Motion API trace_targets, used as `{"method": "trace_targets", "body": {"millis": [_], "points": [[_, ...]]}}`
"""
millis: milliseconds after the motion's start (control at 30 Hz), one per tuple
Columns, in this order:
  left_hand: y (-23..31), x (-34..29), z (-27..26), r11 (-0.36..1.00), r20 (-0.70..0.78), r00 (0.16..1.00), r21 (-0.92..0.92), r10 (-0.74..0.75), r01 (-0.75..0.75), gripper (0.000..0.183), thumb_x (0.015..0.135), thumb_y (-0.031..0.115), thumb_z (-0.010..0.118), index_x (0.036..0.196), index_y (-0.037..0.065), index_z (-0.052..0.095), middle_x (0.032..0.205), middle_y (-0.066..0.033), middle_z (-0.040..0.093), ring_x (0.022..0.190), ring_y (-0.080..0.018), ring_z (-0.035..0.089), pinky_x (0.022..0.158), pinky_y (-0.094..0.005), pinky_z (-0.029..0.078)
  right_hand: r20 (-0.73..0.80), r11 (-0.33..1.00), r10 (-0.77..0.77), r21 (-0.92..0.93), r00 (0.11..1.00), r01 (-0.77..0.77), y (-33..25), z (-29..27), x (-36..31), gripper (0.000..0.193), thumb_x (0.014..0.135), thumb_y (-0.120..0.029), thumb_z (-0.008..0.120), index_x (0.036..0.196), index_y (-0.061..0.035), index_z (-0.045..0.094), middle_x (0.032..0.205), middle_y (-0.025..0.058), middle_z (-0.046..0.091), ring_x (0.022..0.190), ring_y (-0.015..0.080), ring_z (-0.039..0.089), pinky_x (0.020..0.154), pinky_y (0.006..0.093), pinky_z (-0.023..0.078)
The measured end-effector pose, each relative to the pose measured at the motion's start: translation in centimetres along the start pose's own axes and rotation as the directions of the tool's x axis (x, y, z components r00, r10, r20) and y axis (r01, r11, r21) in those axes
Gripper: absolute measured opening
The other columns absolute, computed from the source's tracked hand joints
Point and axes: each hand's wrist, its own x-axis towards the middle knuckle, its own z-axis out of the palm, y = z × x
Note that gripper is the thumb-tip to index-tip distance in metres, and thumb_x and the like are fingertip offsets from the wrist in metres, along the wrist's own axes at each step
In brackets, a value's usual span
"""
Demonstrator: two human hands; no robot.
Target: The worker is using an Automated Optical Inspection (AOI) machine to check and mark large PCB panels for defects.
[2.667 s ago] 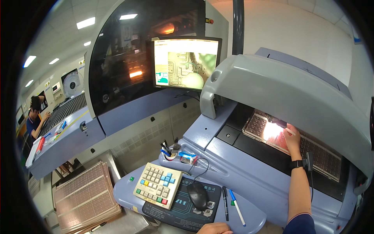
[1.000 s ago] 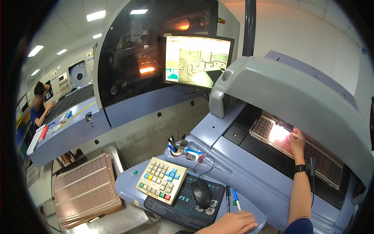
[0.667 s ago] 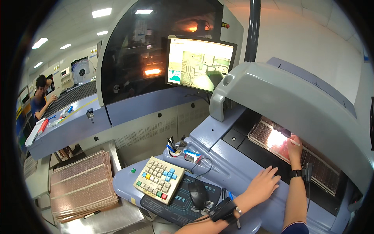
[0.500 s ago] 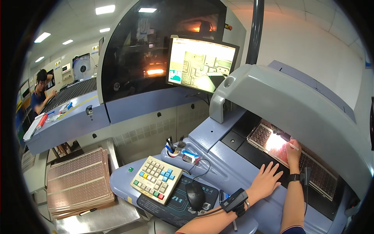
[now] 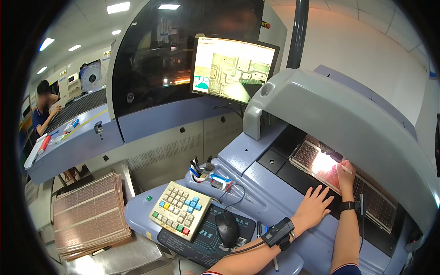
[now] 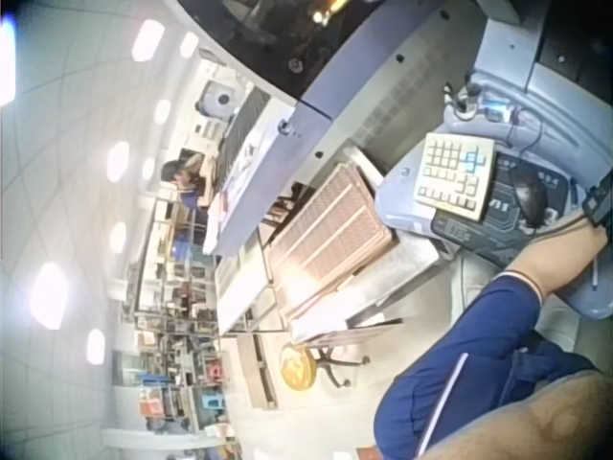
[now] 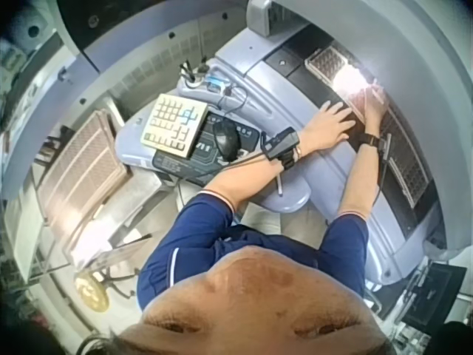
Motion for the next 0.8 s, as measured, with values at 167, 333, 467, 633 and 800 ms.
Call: {"method": "trace_targets", "body": {"millis": [167, 333, 467, 633, 800], "points": [[0.0, 0.0, -0.3, 1.000, 0.027, 1.000, 0.006, -0.006, 0.006, 0.050, 0.094, 0.035, 0.059, 0.138, 0.012, 0.052, 0.149, -0.0150, 0.041, 0.140, -0.0351, 0.033, 0.115, -0.0536, 0.026, 0.027, 0.998, 0.022, 0.056, 0.999, -0.024, 0.1, 0.0, 0.1, 0.016, 0.084, -0.015, 0.059, 0.078, 0.0000, 0.061, 0.064, 0.0059, 0.059, 0.058, 0.0141, 0.054, 0.058, 0.0304, 0.046], [0.0, -0.1, -0.5, 1.000, 0.046, 0.999, -0.002, -0.009, 0.009, 0.051, 0.094, 0.036, 0.059, 0.138, 0.012, 0.052, 0.149, -0.0153, 0.040, 0.141, -0.0352, 0.032, 0.115, -0.0536, 0.025, 0.023, 0.999, 0.008, 0.046, 1.000, -0.009, 0.2, 0.0, 0.0, 0.015, 0.084, -0.014, 0.059, 0.078, 0.0002, 0.061, 0.065, 0.0055, 0.059, 0.059, 0.0133, 0.054, 0.058, 0.0296, 0.045], [0.0, -0.1, -0.6, 1.000, 0.056, 0.998, -0.009, -0.010, 0.010, 0.051, 0.093, 0.036, 0.059, 0.138, 0.012, 0.052, 0.149, -0.0154, 0.040, 0.141, -0.0352, 0.031, 0.116, -0.0535, 0.025, 0.038, 0.998, 0.027, 0.055, 0.999, -0.029, -0.4, -0.2, 0.0, 0.015, 0.084, -0.013, 0.059, 0.078, 0.0002, 0.061, 0.065, 0.0046, 0.058, 0.059, 0.0124, 0.054, 0.058, 0.0289, 0.045], [0.1, -0.1, -0.6, 1.000, 0.044, 0.999, -0.009, 0.000, 0.000, 0.052, 0.093, 0.036, 0.059, 0.139, 0.012, 0.051, 0.150, -0.0154, 0.039, 0.141, -0.0355, 0.031, 0.116, -0.0533, 0.024, 0.032, 0.999, 0.014, 0.043, 0.999, -0.015, -0.3, -0.3, -0.1, 0.015, 0.084, -0.014, 0.059, 0.077, 0.0000, 0.060, 0.065, 0.0042, 0.058, 0.060, 0.0117, 0.053, 0.058, 0.0286, 0.045], [0.0, -0.2, -0.8, 1.000, 0.054, 0.999, -0.003, -0.003, 0.003, 0.052, 0.093, 0.035, 0.060, 0.139, 0.012, 0.050, 0.150, -0.0154, 0.039, 0.141, -0.0357, 0.031, 0.116, -0.0532, 0.024, 0.028, 0.999, 0.020, 0.044, 0.999, -0.021, -0.6, -0.2, -0.2, 0.016, 0.084, -0.014, 0.059, 0.076, -0.0006, 0.060, 0.063, 0.0036, 0.057, 0.059, 0.0118, 0.053, 0.057, 0.0286, 0.045]]}}
